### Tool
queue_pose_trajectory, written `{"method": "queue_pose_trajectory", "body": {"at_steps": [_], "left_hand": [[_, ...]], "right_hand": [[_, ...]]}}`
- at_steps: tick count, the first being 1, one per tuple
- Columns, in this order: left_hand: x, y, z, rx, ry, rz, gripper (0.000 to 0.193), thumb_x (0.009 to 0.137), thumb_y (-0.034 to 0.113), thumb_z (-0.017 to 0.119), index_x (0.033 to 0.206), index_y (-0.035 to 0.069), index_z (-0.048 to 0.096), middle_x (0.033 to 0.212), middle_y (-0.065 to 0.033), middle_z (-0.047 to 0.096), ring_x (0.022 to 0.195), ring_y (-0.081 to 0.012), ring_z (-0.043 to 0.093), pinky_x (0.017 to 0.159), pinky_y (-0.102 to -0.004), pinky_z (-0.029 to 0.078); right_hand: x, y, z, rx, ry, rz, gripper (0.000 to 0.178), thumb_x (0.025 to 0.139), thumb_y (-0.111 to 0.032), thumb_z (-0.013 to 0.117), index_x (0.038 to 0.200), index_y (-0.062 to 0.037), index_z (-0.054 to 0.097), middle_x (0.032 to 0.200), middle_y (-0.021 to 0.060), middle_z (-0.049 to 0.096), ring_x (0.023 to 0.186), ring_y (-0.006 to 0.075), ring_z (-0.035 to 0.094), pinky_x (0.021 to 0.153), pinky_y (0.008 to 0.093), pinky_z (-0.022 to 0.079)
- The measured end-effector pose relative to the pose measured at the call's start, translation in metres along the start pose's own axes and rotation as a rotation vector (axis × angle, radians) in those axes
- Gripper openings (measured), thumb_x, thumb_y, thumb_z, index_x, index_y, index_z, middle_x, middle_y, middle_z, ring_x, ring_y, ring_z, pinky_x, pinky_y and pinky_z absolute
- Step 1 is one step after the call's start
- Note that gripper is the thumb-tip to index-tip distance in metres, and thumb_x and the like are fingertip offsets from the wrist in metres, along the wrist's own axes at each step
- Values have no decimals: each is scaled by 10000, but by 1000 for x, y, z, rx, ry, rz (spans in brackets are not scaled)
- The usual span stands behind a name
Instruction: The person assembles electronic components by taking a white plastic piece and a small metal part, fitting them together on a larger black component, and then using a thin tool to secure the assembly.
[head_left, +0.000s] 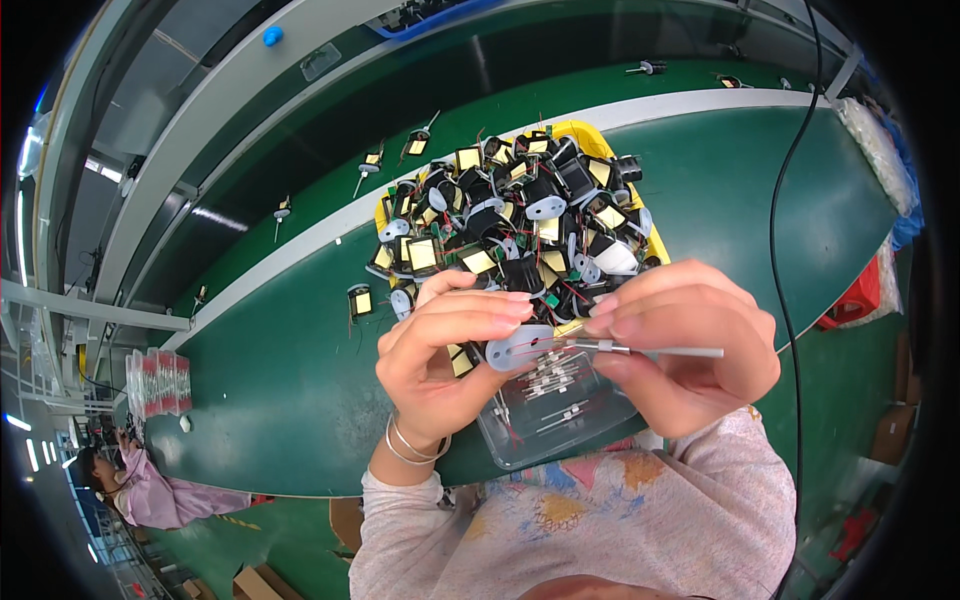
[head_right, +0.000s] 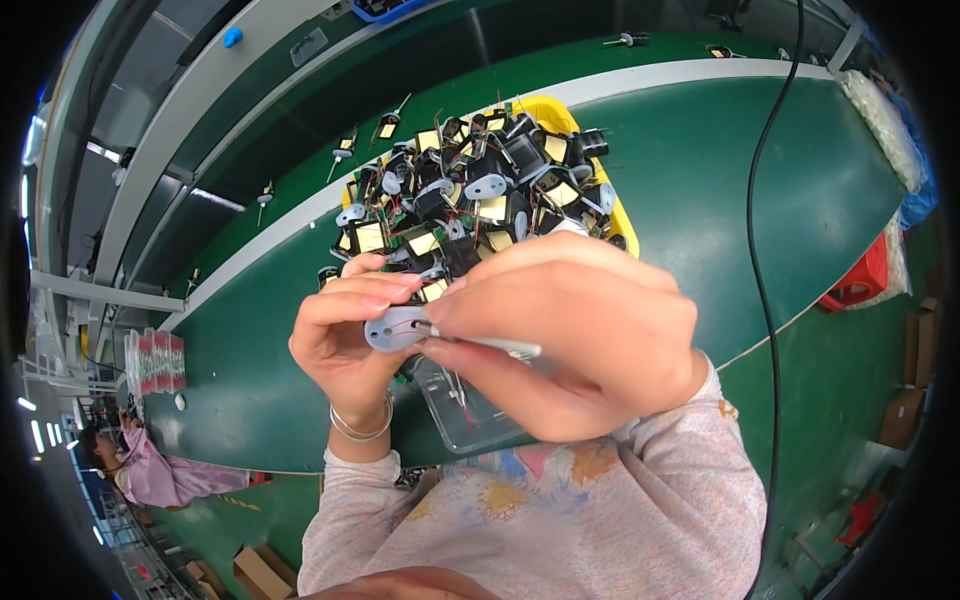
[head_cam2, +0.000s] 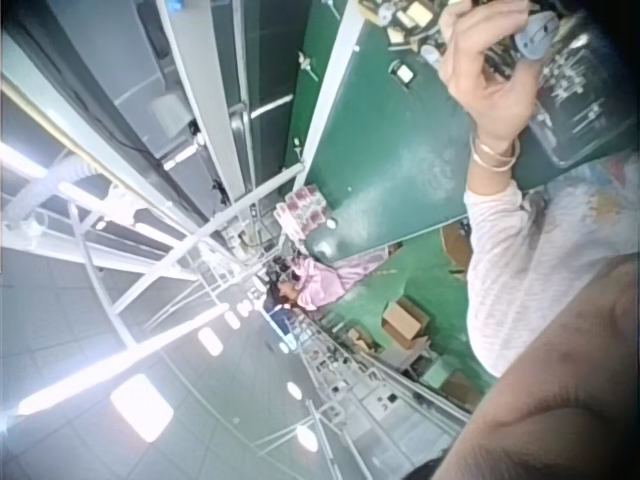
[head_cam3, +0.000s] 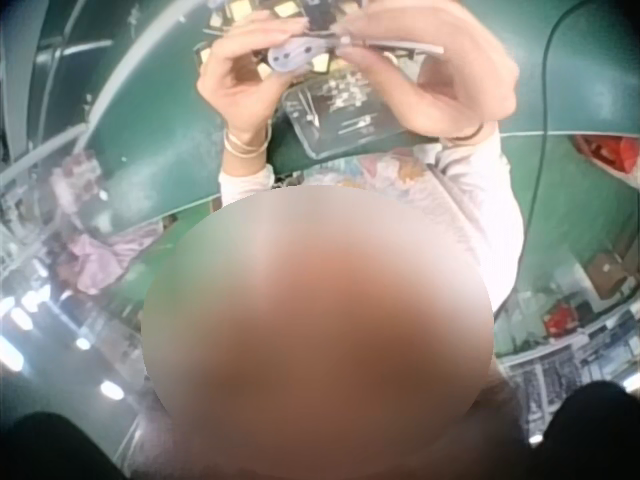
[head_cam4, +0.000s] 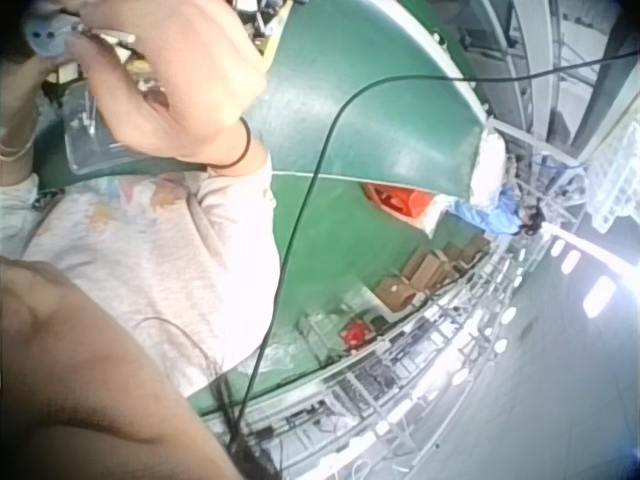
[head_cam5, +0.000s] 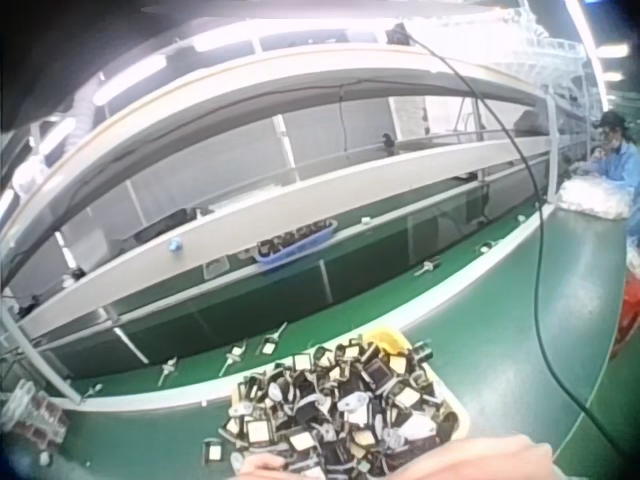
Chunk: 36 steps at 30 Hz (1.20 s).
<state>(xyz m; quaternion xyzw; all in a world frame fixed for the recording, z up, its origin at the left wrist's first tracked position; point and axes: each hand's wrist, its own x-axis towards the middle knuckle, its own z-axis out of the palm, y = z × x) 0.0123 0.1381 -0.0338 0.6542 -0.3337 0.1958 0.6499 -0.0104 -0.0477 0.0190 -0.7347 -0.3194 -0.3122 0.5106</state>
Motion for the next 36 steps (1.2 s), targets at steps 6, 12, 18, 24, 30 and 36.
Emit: {"method": "queue_pose_trajectory", "body": {"at_steps": [6,12,18,24,30,36], "left_hand": [[-1,1,-1,57,19,12,296,622,21,758,863,52,588,863,-106,670,853,-208,642,855,-361,385],[-1,1,-1,106,41,27,303,623,37,764,867,58,585,856,-100,671,845,-210,645,854,-362,384],[1,5,-1,154,71,51,311,623,54,770,870,56,580,844,-96,671,829,-218,649,848,-364,387],[0,4,-4,198,86,73,313,620,65,776,865,53,581,837,-97,670,818,-222,651,837,-372,388],[0,7,-3,208,76,88,310,623,73,776,867,57,586,831,-96,670,808,-223,651,835,-375,387],[-2,7,-4,257,103,101,301,631,78,770,870,69,587,827,-91,669,799,-224,652,852,-386,377]], "right_hand": [[-3,-11,4,-80,12,0,282,541,84,712,773,0,575,696,90,614,673,239,625,598,307,513],[-8,0,5,-57,26,-178,247,553,45,700,780,19,608,735,114,631,677,235,628,606,295,529],[-10,-1,12,-149,84,-356,195,586,-10,637,775,39,633,759,131,630,672,220,625,600,262,538],[-11,-1,14,-158,72,-362,200,574,-17,640,767,33,631,760,124,627,674,213,621,600,255,535],[-10,0,12,-166,32,-334,184,575,-17,636,752,29,624,747,117,624,670,207,620,586,245,529],[-10,0,16,-186,71,-402,140,596,-19,621,729,26,614,729,115,622,668,211,623,578,242,526]]}}
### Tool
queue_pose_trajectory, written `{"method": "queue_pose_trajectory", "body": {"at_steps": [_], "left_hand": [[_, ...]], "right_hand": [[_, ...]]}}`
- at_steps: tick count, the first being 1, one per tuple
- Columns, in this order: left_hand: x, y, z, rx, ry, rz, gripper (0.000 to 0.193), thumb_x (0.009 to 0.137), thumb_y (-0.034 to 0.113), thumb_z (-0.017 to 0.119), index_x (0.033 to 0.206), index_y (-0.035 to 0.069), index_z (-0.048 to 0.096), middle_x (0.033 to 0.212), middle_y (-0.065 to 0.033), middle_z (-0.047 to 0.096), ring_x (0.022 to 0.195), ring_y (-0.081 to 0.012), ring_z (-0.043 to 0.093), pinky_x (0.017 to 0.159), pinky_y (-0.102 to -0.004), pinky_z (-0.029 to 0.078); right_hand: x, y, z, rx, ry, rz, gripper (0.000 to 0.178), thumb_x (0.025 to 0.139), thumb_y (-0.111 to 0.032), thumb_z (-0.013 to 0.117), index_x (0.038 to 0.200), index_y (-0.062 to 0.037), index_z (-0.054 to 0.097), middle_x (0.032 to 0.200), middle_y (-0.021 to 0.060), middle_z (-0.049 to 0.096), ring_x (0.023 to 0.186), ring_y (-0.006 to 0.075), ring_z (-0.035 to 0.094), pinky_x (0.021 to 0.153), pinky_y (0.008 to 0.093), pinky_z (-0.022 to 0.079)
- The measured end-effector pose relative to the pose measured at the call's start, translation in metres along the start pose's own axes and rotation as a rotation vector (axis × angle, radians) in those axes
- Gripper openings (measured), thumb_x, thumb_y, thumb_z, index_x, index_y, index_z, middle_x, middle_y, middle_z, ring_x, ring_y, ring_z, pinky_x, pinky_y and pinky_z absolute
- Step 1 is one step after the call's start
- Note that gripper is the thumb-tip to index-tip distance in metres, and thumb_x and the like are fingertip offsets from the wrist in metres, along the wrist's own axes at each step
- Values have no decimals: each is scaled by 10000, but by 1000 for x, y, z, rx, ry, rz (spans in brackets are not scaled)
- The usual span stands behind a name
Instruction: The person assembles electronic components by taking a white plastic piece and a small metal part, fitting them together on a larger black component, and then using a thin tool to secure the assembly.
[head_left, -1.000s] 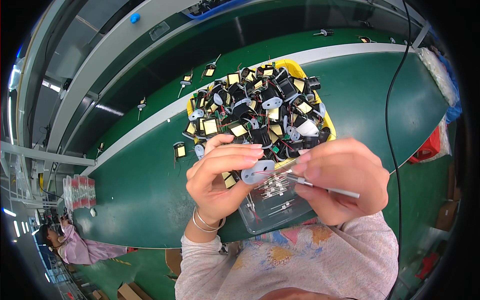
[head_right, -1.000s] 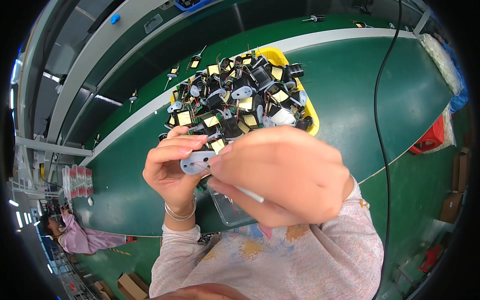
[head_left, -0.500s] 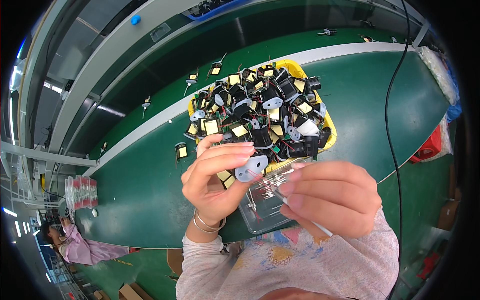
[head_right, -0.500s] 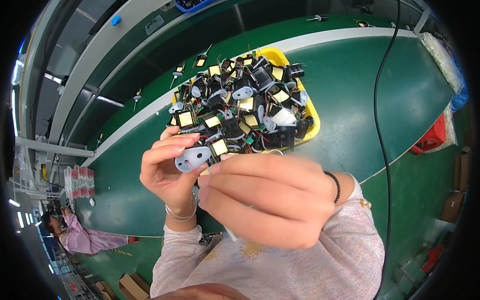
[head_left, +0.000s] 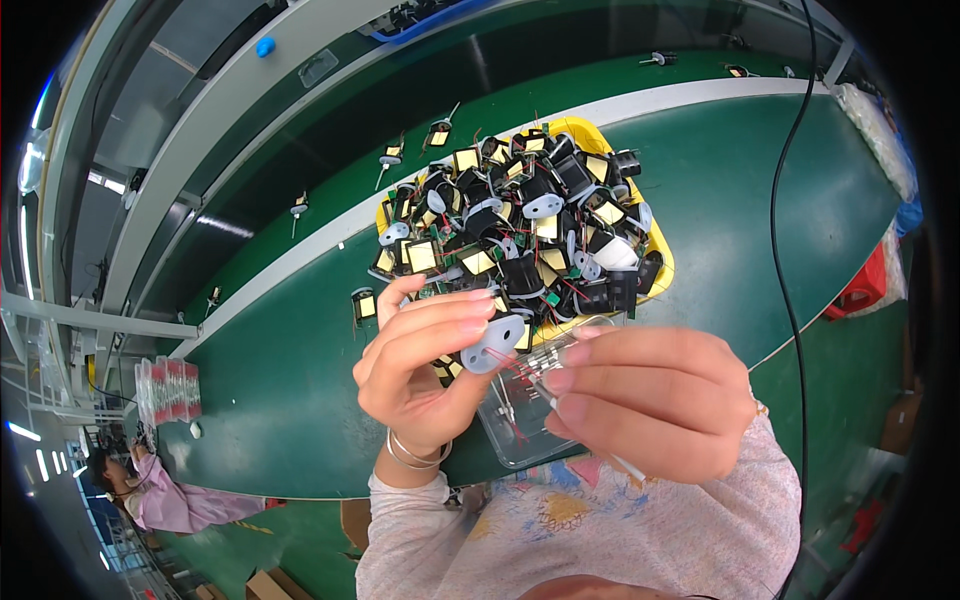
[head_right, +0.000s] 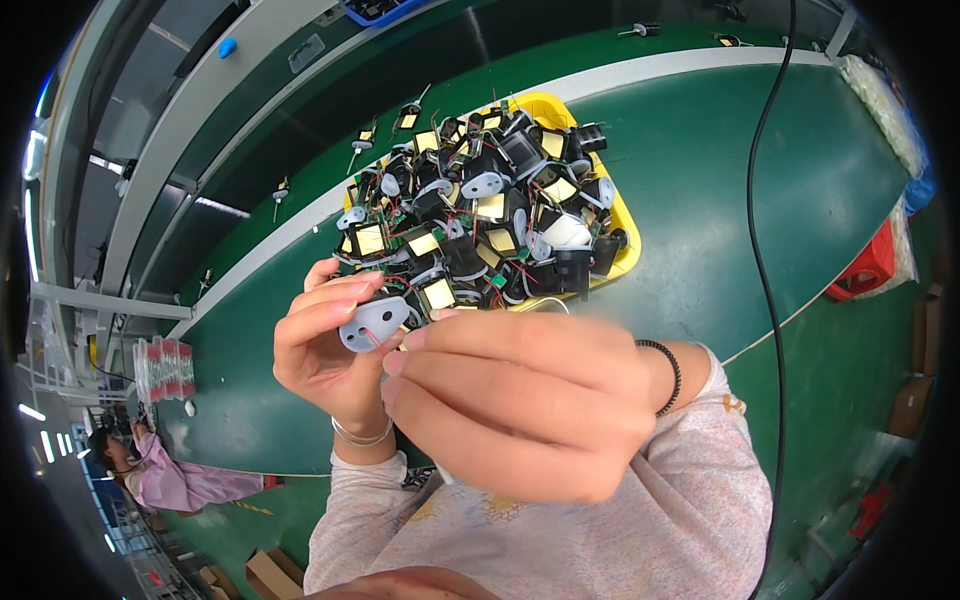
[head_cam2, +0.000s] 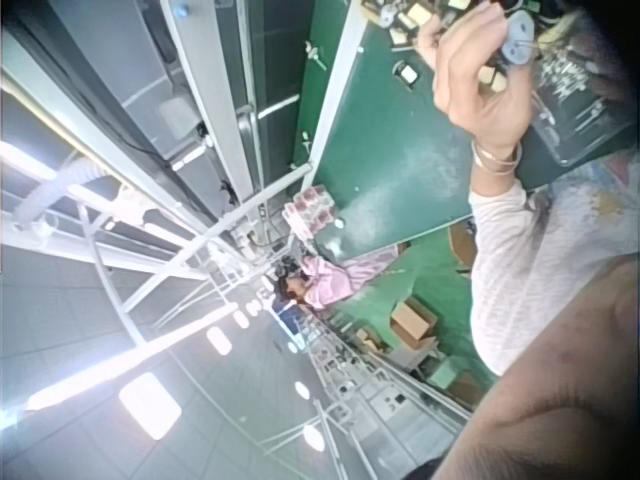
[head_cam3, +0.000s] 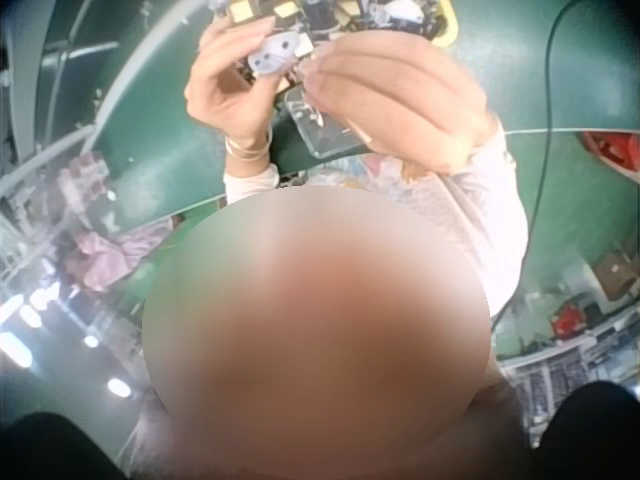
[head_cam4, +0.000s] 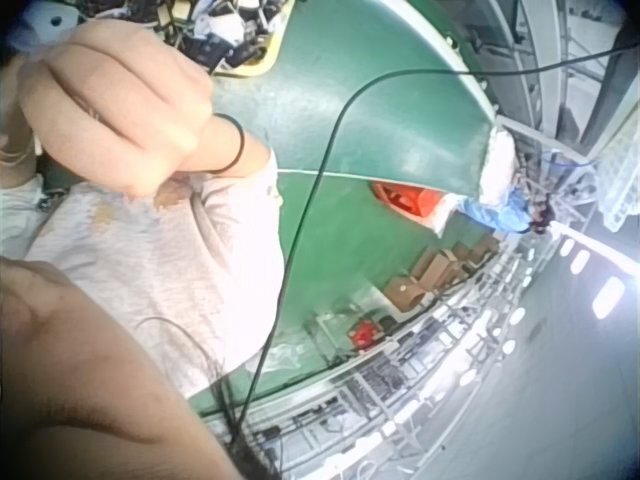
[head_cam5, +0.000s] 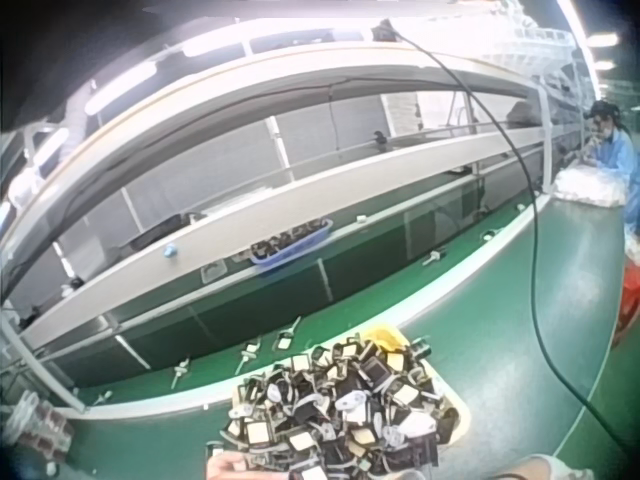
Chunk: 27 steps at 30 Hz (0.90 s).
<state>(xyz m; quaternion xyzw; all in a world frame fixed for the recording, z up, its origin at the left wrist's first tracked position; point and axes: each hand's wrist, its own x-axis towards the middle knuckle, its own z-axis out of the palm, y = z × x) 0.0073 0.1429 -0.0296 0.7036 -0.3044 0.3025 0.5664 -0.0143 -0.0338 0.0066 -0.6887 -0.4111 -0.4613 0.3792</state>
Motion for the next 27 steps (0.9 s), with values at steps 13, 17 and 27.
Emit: {"method": "queue_pose_trajectory", "body": {"at_steps": [13,17,27], "left_hand": [[8,6,-7,42,-242,75,378,618,87,784,930,43,575,859,-123,660,820,-255,643,801,-393,438],[-5,9,1,-303,-60,-145,400,620,70,782,928,-6,538,884,-185,646,853,-273,633,767,-363,484],[-9,29,4,67,5,-109,228,695,-29,689,854,-63,529,871,-263,628,848,-291,644,721,-339,520]], "right_hand": [[-3,8,8,133,-46,230,210,539,11,652,744,-11,614,710,62,595,618,182,588,514,248,475],[-2,6,1,183,-150,397,214,549,60,668,750,-9,645,728,60,629,619,186,604,537,255,491],[-10,19,10,51,-102,58,295,540,3,614,830,58,616,744,79,579,588,168,558,466,236,453]]}}
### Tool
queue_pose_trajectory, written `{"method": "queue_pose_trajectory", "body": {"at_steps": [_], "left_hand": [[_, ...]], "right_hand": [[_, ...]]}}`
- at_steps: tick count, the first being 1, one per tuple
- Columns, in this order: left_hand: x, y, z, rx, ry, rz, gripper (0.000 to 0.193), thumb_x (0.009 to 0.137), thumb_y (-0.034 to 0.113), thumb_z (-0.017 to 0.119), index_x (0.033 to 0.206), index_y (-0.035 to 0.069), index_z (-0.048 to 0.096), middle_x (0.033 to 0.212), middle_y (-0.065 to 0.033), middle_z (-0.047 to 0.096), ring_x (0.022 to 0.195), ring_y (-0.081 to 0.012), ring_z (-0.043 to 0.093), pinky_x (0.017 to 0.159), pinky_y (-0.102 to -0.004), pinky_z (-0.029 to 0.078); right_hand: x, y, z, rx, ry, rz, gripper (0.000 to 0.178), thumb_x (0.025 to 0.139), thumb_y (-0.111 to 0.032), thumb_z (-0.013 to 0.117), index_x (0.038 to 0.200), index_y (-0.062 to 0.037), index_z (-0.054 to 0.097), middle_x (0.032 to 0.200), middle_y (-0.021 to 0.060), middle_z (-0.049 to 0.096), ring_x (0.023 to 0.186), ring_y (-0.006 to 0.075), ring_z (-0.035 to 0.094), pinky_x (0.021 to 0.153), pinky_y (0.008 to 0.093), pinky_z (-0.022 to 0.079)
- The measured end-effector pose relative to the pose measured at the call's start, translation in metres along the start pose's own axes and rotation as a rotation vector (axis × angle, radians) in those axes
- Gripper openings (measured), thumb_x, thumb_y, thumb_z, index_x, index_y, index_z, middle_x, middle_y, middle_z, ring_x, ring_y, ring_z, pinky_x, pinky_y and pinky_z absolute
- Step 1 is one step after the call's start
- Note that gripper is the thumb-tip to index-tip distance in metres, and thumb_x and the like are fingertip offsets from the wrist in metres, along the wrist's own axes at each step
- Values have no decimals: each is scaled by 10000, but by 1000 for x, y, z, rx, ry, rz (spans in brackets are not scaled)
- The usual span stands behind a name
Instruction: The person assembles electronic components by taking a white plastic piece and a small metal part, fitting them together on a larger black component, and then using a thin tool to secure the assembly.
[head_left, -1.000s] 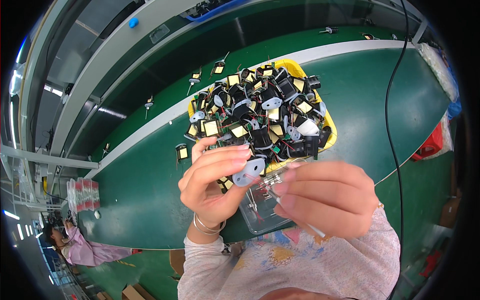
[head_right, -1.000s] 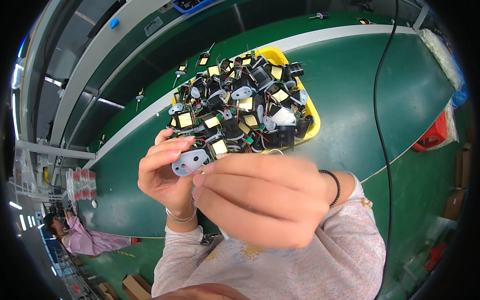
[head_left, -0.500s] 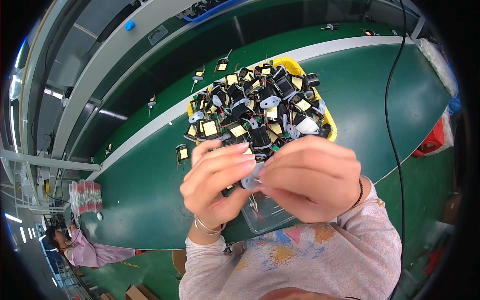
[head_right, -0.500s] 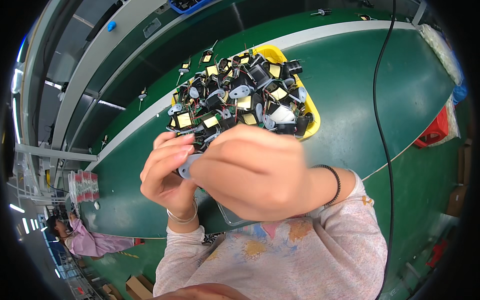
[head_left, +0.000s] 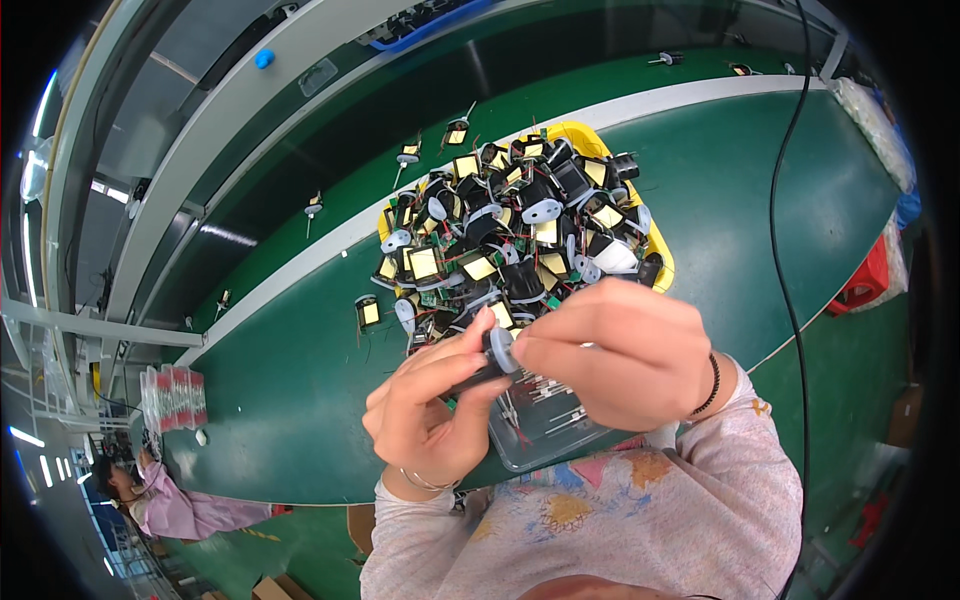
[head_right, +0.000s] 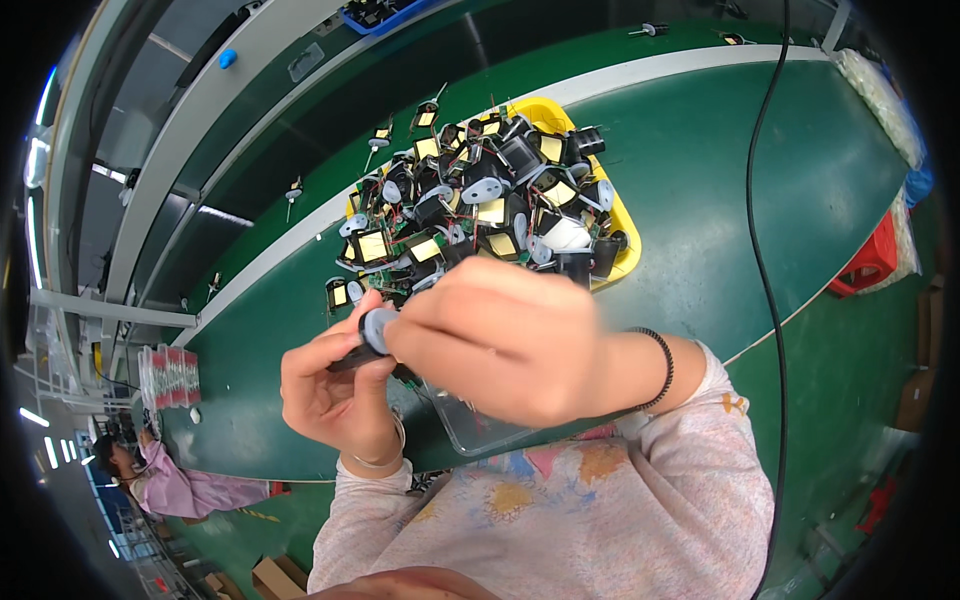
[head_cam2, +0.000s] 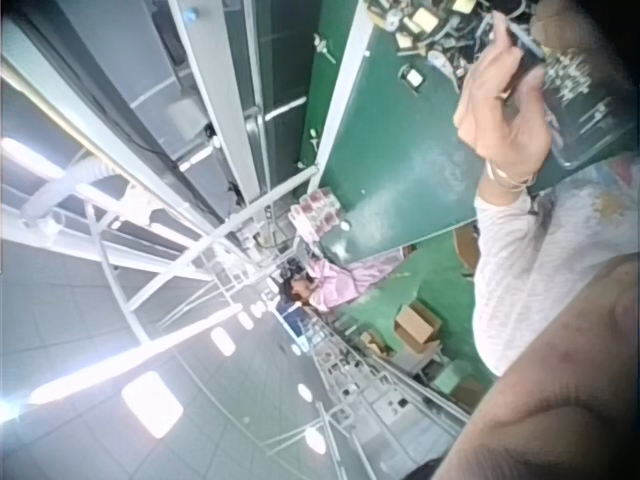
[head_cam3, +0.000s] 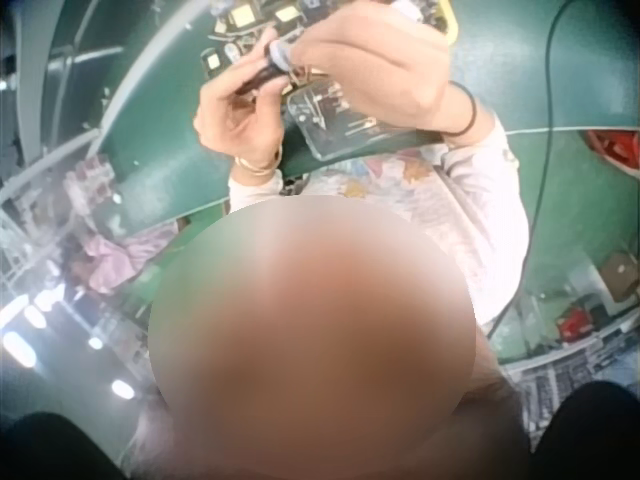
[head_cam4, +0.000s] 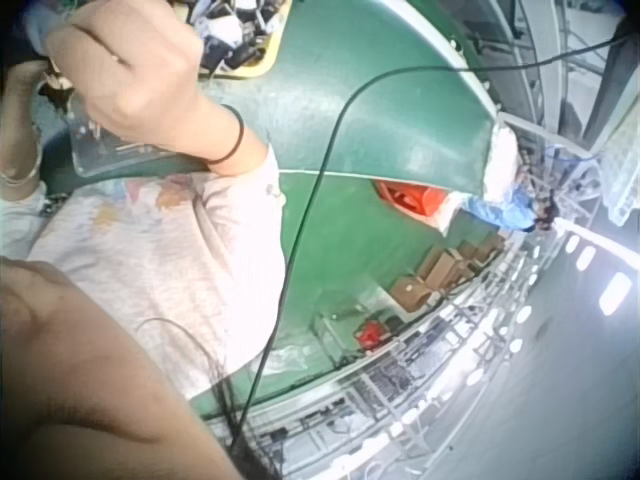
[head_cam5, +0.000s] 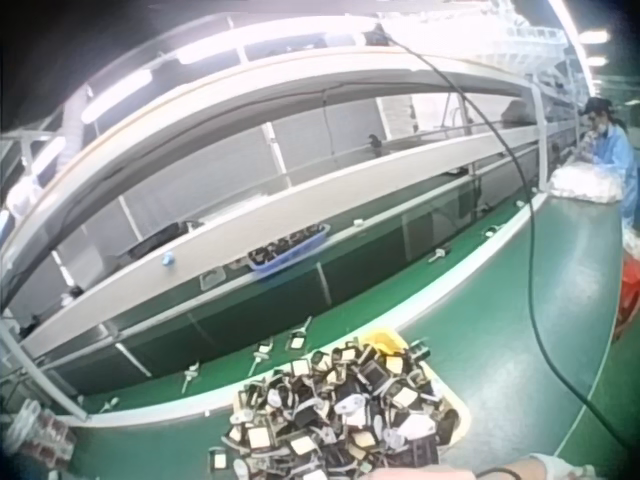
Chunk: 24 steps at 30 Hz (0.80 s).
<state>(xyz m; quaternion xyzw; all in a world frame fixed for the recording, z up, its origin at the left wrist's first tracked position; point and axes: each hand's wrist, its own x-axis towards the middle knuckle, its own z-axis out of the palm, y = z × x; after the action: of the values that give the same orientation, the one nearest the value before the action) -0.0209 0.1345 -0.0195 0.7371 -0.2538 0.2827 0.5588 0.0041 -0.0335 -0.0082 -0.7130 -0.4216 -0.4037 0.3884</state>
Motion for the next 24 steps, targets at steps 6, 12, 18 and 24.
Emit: {"method": "queue_pose_trajectory", "body": {"at_steps": [6,12,18,24], "left_hand": [[1,8,-8,-178,2,-128,219,648,-47,712,809,-59,564,838,-244,640,794,-268,660,705,-316,522],[2,12,-14,-42,-39,-96,222,655,-48,714,811,-71,559,835,-230,641,811,-283,652,734,-330,521],[17,-21,-22,-573,-56,-550,205,760,-9,644,926,-44,530,856,-108,627,751,-101,589,683,-204,466],[43,-44,-24,-518,-77,-580,183,768,51,646,906,-9,542,822,-57,618,758,-84,574,665,-191,446]], "right_hand": [[3,-7,3,235,3,133,272,537,37,600,805,16,637,736,59,596,578,167,558,469,241,447],[4,-9,6,108,4,77,278,548,22,623,824,-1,649,753,56,617,585,163,580,484,235,459],[18,16,6,377,-165,518,228,748,-68,636,972,-31,653,745,99,657,583,159,619,516,231,466],[16,18,11,453,-59,776,370,796,-65,596,1161,-38,545,773,102,652,579,122,615,538,237,482]]}}
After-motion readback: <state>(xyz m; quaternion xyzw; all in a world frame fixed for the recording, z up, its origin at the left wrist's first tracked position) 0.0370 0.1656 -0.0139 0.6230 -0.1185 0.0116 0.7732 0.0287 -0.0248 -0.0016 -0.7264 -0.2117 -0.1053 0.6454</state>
